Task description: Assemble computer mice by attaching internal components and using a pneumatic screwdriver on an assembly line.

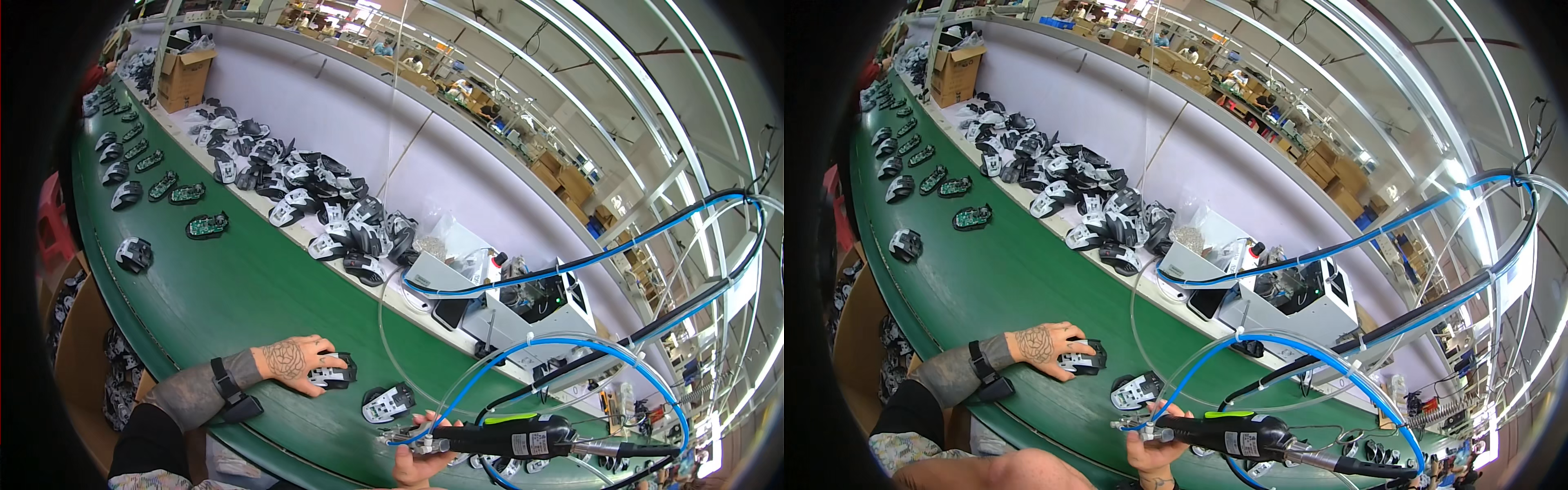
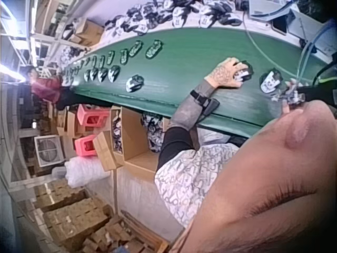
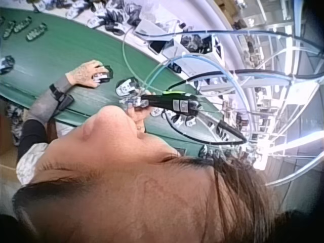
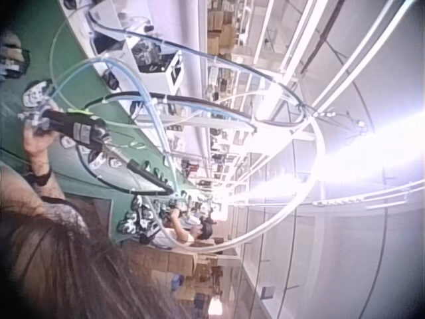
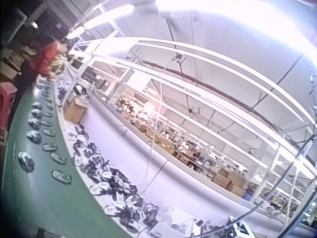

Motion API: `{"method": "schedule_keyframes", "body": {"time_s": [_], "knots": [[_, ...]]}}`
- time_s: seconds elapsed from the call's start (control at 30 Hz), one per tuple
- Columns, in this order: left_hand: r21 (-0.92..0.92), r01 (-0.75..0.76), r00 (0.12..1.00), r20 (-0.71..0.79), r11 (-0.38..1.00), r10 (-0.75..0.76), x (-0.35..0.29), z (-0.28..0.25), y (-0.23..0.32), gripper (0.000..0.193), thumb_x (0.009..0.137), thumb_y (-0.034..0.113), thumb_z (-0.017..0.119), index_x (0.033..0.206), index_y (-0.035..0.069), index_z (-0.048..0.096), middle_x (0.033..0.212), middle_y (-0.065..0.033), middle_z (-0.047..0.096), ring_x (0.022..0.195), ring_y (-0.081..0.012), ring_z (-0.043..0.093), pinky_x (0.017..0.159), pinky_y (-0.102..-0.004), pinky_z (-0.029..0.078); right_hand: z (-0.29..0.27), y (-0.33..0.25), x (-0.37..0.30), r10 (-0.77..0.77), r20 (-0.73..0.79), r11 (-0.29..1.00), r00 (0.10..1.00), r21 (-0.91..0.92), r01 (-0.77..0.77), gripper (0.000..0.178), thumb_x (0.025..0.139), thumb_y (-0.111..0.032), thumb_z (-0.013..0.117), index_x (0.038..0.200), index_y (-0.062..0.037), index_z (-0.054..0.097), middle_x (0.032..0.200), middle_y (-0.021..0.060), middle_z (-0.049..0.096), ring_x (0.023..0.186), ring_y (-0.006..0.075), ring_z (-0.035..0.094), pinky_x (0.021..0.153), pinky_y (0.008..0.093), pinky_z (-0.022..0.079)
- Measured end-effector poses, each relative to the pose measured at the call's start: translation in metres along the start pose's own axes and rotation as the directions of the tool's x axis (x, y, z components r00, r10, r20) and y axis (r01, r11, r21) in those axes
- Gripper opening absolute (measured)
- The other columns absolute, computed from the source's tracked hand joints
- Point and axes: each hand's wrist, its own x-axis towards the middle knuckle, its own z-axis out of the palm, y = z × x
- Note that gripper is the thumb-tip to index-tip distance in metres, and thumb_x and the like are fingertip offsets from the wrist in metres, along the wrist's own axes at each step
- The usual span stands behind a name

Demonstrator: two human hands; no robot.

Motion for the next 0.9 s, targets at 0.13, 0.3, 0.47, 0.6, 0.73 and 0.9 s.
{"method": "schedule_keyframes", "body": {"time_s": [0.13, 0.3, 0.47, 0.6, 0.73, 0.9], "knots": [[-0.006, 0.009, 1.000, -0.002, 1.000, -0.009, -0.002, -0.003, -0.002, 0.061, 0.065, 0.038, 0.067, 0.122, 0.023, 0.050, 0.112, -0.0126, 0.051, 0.098, -0.0302, 0.053, 0.085, -0.0400, 0.046, 0.005, -0.001, 0.002, 0.001, -0.001, 1.000, 1.000, 0.005, -0.001, 0.092, 0.069, -0.013, 0.070, 0.138, -0.0064, 0.008, 0.121, 0.0207, 0.042, 0.100, 0.0280, 0.052, 0.091, 0.0429, 0.043], [-0.017, 0.018, 1.000, 0.026, 1.000, -0.018, -0.002, -0.004, -0.002, 0.060, 0.065, 0.038, 0.068, 0.120, 0.022, 0.051, 0.112, -0.0119, 0.051, 0.099, -0.0295, 0.053, 0.085, -0.0397, 0.046, 0.005, -0.001, 0.002, 0.004, -0.016, 1.000, 1.000, 0.010, -0.004, 0.092, 0.069, -0.013, 0.070, 0.137, -0.0067, 0.008, 0.120, 0.0205, 0.042, 0.101, 0.0279, 0.052, 0.091, 0.0432, 0.043], [0.001, 0.019, 0.999, 0.033, 1.000, -0.019, -0.004, -0.006, -0.003, 0.060, 0.065, 0.038, 0.068, 0.119, 0.022, 0.051, 0.111, -0.0112, 0.052, 0.099, -0.0291, 0.054, 0.084, -0.0393, 0.047, 0.011, -0.006, 0.007, -0.020, -0.028, 1.000, 0.999, 0.019, 0.020, 0.092, 0.069, -0.012, 0.069, 0.137, -0.0069, 0.008, 0.120, 0.0206, 0.042, 0.100, 0.0273, 0.052, 0.090, 0.0424, 0.043], [-0.025, -0.037, 0.994, -0.102, 0.999, 0.034, -0.007, -0.002, -0.009, 0.056, 0.064, 0.037, 0.069, 0.115, 0.019, 0.054, 0.109, -0.0101, 0.056, 0.094, -0.0280, 0.056, 0.083, -0.0382, 0.048, 0.010, 0.000, 0.003, -0.016, -0.007, 1.000, 1.000, -0.005, 0.016, 0.092, 0.069, -0.013, 0.069, 0.137, -0.0069, 0.008, 0.120, 0.0208, 0.042, 0.100, 0.0264, 0.052, 0.089, 0.0413, 0.043], [-0.032, -0.058, 0.987, -0.150, 0.998, 0.052, -0.008, -0.002, -0.010, 0.054, 0.063, 0.036, 0.070, 0.111, 0.017, 0.056, 0.108, -0.0102, 0.058, 0.094, -0.0276, 0.058, 0.082, -0.0372, 0.048, 0.011, 0.002, 0.001, 0.008, -0.030, 1.000, 1.000, 0.030, -0.007, 0.092, 0.069, -0.013, 0.069, 0.137, -0.0066, 0.008, 0.120, 0.0205, 0.042, 0.100, 0.0261, 0.052, 0.089, 0.0409, 0.043], [-0.042, -0.054, 0.991, -0.126, 0.998, 0.048, -0.008, -0.003, -0.009, 0.054, 0.063, 0.036, 0.070, 0.112, 0.017, 0.056, 0.109, -0.0101, 0.057, 0.096, -0.0277, 0.058, 0.082, -0.0372, 0.048, 0.012, -0.002, 0.003, 0.002, -0.021, 1.000, 1.000, 0.018, -0.001, 0.091, 0.069, -0.014, 0.070, 0.137, -0.0059, 0.009, 0.120, 0.0201, 0.042, 0.100, 0.0258, 0.052, 0.089, 0.0402, 0.043]]}}
